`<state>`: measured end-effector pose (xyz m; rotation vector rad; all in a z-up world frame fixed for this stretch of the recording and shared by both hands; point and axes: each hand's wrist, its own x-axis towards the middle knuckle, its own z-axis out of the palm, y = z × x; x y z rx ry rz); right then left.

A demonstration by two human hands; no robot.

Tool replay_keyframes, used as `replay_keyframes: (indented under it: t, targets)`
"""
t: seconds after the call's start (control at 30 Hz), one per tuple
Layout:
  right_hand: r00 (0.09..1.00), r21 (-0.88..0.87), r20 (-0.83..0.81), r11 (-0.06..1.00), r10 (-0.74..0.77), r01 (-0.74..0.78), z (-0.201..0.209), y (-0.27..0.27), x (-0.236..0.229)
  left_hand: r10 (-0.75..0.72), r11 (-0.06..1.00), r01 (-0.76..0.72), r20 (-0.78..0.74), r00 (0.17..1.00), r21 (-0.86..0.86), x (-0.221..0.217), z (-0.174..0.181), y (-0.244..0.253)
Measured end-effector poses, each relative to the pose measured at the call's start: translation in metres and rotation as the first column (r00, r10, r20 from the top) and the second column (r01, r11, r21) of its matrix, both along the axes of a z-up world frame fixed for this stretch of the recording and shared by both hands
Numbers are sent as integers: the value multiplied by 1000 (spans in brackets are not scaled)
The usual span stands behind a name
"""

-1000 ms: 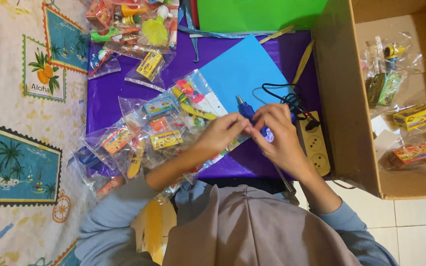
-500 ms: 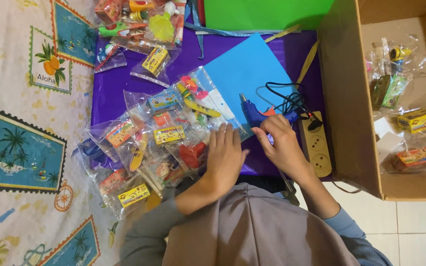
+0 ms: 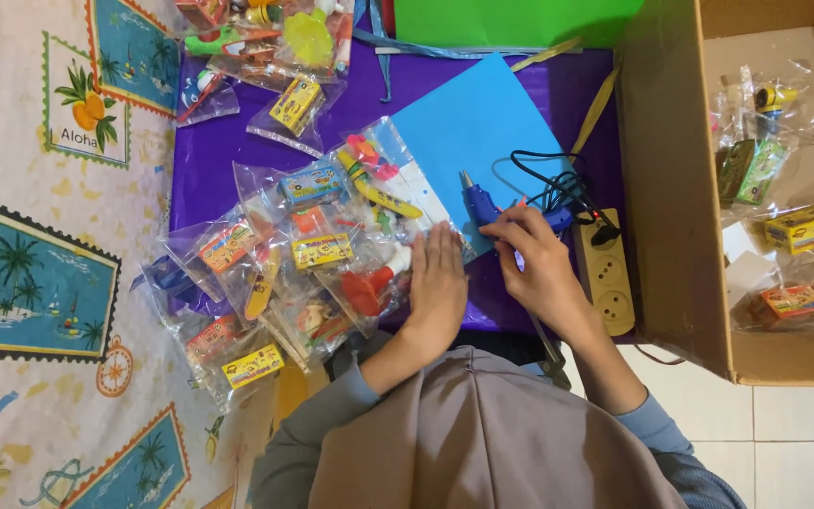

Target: The person seals several small plastic bags containing small toys using a glue gun.

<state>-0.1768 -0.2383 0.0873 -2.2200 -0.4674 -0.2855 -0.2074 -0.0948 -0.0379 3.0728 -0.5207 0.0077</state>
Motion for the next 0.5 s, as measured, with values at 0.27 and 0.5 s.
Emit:
replay_keyframes:
  t: [0.27,0.5]
  targets:
    - [998,-48,-57,999,14,-17,-14,-7,-4,-225,967,222,-11,974,-124,-35,30,-1]
    - [999,-177,-45,984,-26,18,-22,-11,-3,-462,764,392,-9,887,-512,-36,13,2]
